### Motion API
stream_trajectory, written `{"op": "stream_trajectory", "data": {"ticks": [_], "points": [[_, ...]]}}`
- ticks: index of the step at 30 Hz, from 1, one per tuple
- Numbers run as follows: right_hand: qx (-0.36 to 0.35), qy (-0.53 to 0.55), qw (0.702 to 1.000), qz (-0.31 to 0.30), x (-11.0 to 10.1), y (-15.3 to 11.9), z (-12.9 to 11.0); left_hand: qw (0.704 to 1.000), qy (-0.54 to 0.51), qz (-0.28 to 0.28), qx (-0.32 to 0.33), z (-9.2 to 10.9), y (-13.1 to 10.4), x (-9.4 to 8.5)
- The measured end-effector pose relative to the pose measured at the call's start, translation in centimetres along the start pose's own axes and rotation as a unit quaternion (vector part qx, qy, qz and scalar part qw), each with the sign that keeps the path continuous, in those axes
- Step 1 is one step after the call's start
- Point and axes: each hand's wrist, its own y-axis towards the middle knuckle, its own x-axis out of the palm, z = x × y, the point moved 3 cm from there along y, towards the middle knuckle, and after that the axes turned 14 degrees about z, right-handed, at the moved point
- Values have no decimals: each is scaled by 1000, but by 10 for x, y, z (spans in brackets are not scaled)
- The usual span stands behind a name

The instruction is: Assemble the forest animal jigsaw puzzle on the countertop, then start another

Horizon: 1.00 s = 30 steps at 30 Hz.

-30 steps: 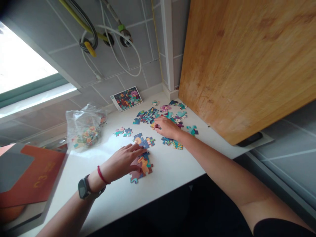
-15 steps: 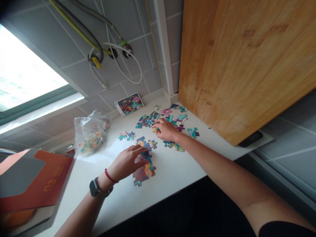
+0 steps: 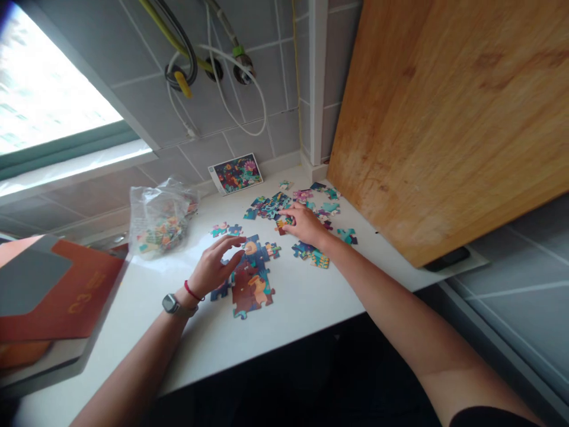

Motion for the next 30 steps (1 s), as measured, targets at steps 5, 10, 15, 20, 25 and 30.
{"op": "stream_trajectory", "data": {"ticks": [5,10,15,20,25,30], "points": [[39,73,995,58,-13,-12,-10,999,-5,-23,30,6,-3,5],[159,232,959,41,-21,-65,-39,998,-10,-29,50,8,-5,9],[213,230,949,-23,-19,-129,-77,996,-27,-46,73,10,-8,16],[193,156,969,-14,-9,-161,-95,992,-69,-57,85,11,-10,19],[132,69,989,8,-2,-166,-102,991,-73,-62,95,8,-11,21],[38,21,999,-14,-2,-169,-110,992,-50,-70,95,6,-11,24]]}}
